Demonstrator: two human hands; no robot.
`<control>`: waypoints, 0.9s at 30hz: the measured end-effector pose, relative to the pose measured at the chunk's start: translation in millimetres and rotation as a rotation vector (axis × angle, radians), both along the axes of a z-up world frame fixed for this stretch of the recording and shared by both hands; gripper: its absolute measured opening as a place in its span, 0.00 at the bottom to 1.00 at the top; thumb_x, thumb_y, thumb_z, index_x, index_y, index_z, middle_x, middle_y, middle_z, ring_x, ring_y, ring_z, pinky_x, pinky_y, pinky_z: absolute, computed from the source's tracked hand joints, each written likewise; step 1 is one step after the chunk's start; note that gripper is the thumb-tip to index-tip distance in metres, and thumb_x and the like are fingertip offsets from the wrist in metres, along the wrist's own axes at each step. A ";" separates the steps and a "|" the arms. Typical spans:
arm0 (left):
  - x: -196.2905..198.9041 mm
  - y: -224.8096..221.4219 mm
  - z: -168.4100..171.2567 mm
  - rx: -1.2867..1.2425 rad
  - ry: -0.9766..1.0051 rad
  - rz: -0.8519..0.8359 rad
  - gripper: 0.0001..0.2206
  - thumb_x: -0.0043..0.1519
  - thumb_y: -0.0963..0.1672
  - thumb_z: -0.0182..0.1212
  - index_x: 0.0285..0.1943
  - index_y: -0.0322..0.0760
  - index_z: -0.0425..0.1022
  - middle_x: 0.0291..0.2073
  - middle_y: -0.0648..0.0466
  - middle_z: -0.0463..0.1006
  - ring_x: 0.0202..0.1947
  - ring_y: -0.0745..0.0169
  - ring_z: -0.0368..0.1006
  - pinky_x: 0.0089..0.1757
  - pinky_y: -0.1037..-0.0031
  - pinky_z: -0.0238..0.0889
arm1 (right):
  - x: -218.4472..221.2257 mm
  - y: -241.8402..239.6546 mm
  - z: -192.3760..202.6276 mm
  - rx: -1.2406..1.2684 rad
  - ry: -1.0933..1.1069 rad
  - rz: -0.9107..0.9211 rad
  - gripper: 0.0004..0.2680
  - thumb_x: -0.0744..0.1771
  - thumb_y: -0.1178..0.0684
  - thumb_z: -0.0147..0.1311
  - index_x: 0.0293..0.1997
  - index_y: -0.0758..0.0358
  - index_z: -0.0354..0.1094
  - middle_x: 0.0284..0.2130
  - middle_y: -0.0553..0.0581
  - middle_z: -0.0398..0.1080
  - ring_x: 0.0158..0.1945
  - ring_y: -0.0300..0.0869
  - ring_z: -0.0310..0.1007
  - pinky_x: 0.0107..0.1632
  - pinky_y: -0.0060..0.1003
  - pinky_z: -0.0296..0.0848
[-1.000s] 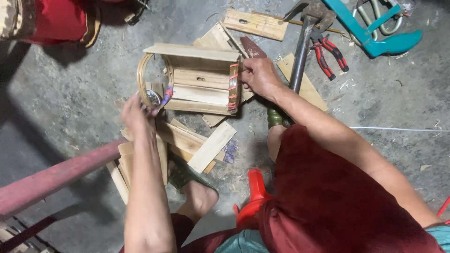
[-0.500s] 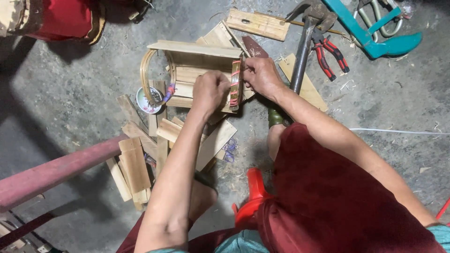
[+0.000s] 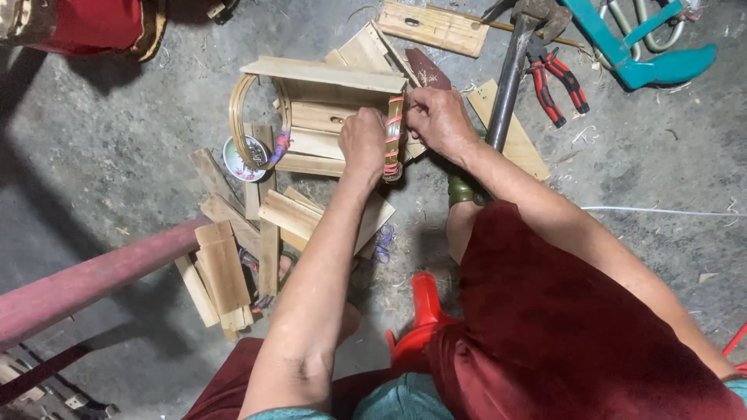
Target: Assembling a small wooden crate by hammering nails into wooden slats and attaching a curved handle.
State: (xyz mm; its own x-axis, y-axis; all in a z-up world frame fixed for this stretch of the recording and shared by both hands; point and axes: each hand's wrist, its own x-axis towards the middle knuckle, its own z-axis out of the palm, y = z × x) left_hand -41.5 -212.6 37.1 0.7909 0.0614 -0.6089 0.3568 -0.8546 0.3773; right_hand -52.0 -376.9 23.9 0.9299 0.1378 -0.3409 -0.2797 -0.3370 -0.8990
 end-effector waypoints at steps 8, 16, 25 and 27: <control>-4.7 13.0 -18.5 -0.037 -0.020 0.007 0.12 0.55 0.40 0.53 0.27 0.45 0.85 0.29 0.39 0.82 0.43 0.30 0.79 0.46 0.48 0.71 | -1.3 1.7 2.4 0.012 -0.001 -0.013 0.04 0.64 0.60 0.57 0.28 0.59 0.71 0.12 0.51 0.69 0.18 0.38 0.72 0.29 0.32 0.70; -0.5 30.5 -56.9 -0.038 -0.001 -0.022 0.12 0.51 0.40 0.55 0.25 0.51 0.85 0.27 0.49 0.83 0.42 0.37 0.79 0.44 0.47 0.72 | 0.1 -0.3 -14.7 0.039 0.019 0.019 0.03 0.64 0.59 0.59 0.29 0.57 0.72 0.13 0.49 0.70 0.18 0.36 0.72 0.29 0.29 0.70; 11.9 13.8 -19.8 -0.044 0.212 0.138 0.10 0.59 0.36 0.59 0.23 0.34 0.74 0.23 0.55 0.76 0.19 0.67 0.70 0.28 0.81 0.77 | -14.3 -51.8 -1.4 -0.117 -0.441 -0.294 0.05 0.69 0.59 0.60 0.49 0.65 0.72 0.42 0.58 0.67 0.41 0.43 0.67 0.40 0.32 0.73; 13.6 9.4 -6.5 -0.093 0.184 0.154 0.04 0.57 0.36 0.59 0.34 0.28 0.80 0.30 0.48 0.82 0.25 0.59 0.79 0.36 0.77 0.81 | -18.7 -80.5 -7.9 -0.583 -0.474 -0.411 0.18 0.65 0.61 0.59 0.63 0.58 0.63 0.51 0.59 0.56 0.54 0.50 0.55 0.52 0.41 0.65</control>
